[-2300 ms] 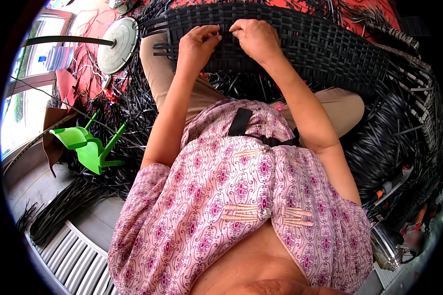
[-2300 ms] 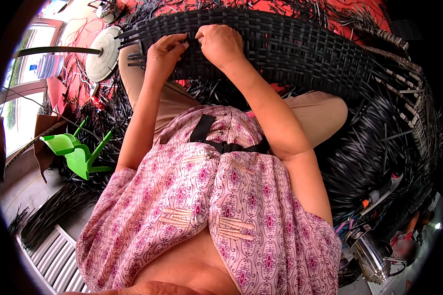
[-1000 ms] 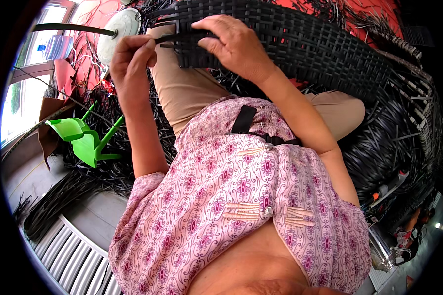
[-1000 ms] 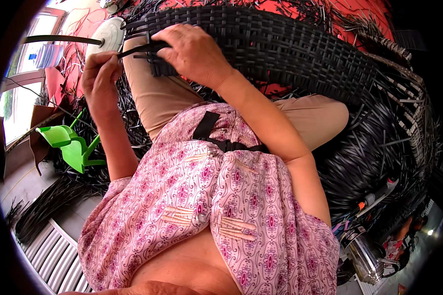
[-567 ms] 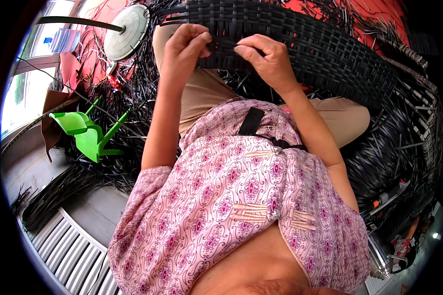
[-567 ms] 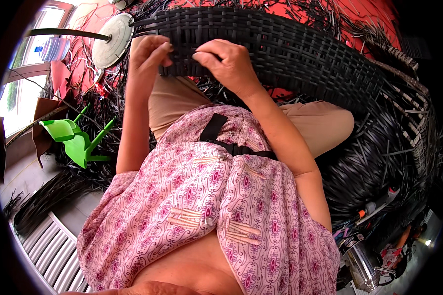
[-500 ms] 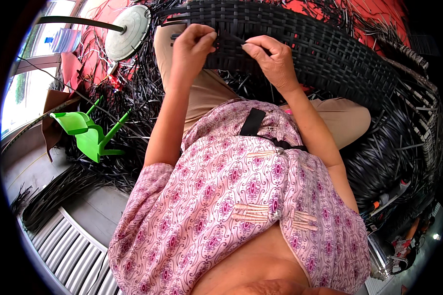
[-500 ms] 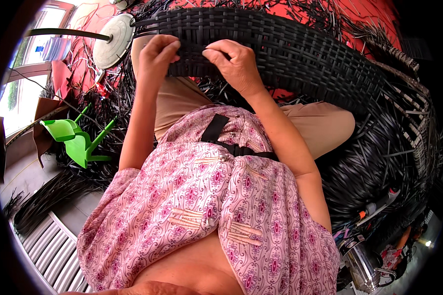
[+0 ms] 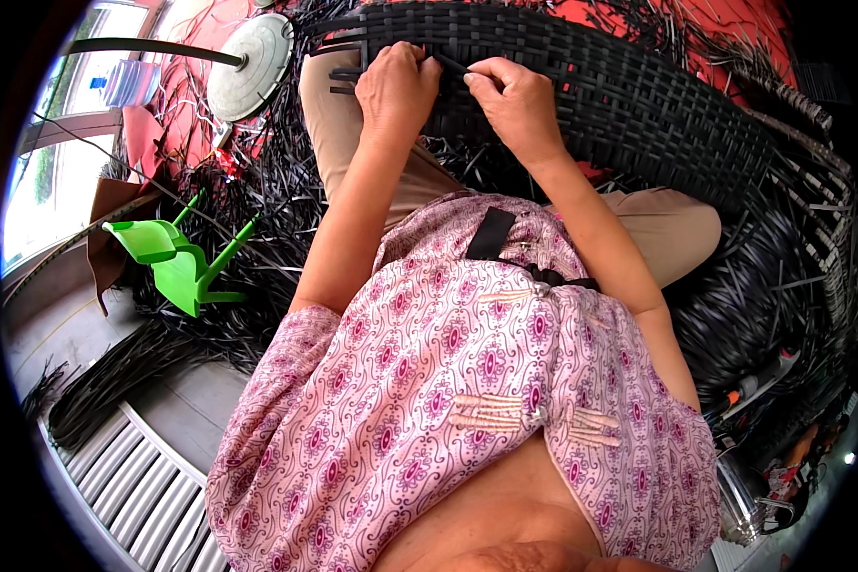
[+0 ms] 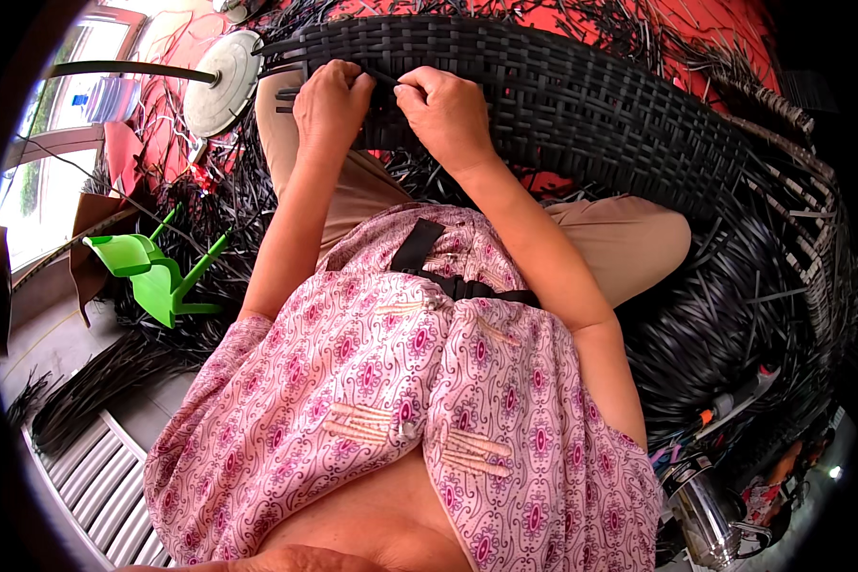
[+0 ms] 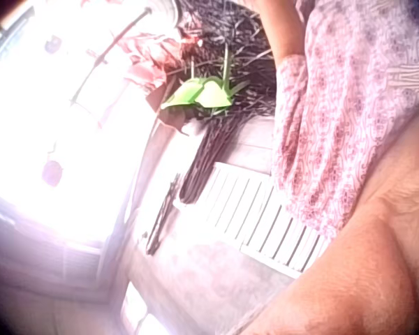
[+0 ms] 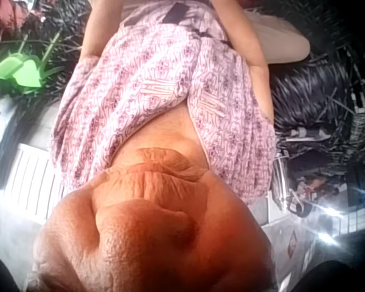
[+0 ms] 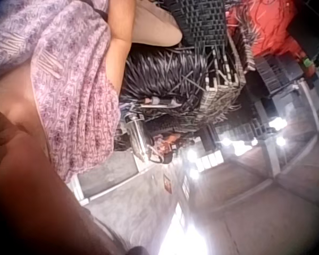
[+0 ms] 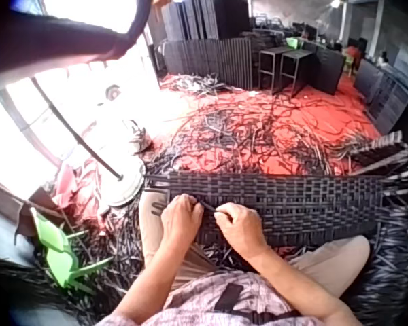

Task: The person sits cross-legged on the floor and weaves a black plastic strip into a large circular basket frame. They interlace the strip through the vertical spokes of the frame, occasionally adjusting the tension and position of the material.

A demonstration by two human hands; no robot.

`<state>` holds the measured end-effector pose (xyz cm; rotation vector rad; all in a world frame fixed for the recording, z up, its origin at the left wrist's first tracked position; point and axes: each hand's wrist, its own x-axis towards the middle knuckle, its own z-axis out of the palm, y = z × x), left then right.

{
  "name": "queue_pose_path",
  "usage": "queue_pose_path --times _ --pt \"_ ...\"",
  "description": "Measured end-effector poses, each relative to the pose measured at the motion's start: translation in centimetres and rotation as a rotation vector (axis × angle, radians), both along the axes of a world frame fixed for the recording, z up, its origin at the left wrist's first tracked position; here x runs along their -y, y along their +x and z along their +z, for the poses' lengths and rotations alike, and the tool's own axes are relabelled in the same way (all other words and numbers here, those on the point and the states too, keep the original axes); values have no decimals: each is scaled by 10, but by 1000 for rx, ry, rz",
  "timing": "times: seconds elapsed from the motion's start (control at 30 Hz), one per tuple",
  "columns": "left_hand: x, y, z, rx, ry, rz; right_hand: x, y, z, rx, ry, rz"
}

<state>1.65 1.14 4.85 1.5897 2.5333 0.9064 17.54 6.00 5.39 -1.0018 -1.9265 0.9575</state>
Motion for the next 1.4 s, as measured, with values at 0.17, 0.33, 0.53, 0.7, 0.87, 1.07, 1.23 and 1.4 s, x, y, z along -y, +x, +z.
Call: queue_pose_path --times 0.17,0.33,0.53,0.7,0.87,1.07,1.23,1.4 --pt "0 -4 -9 58 102 -28 -2 -7 0 57 157 -23" --pt "1 -7 -14 87 138 -66 -2 -13 1 159 248 -40" --pt "0 -9 -19 266 145 -55 -5 -16 3 201 266 -24" --pt "1 -8 -19 247 155 -58 -8 -20 -5 209 266 14" --pt "3 -6 -17 140 189 -78 -16 -23 -8 219 284 55" --pt "10 -6 -19 236 119 -91 -27 -27 -2 329 133 77" --pt "9 -8 -12 17 59 -118 -29 -34 2 410 107 53" --pt "3 -28 -9 2 95 -232 -22 -37 3 430 139 -3"
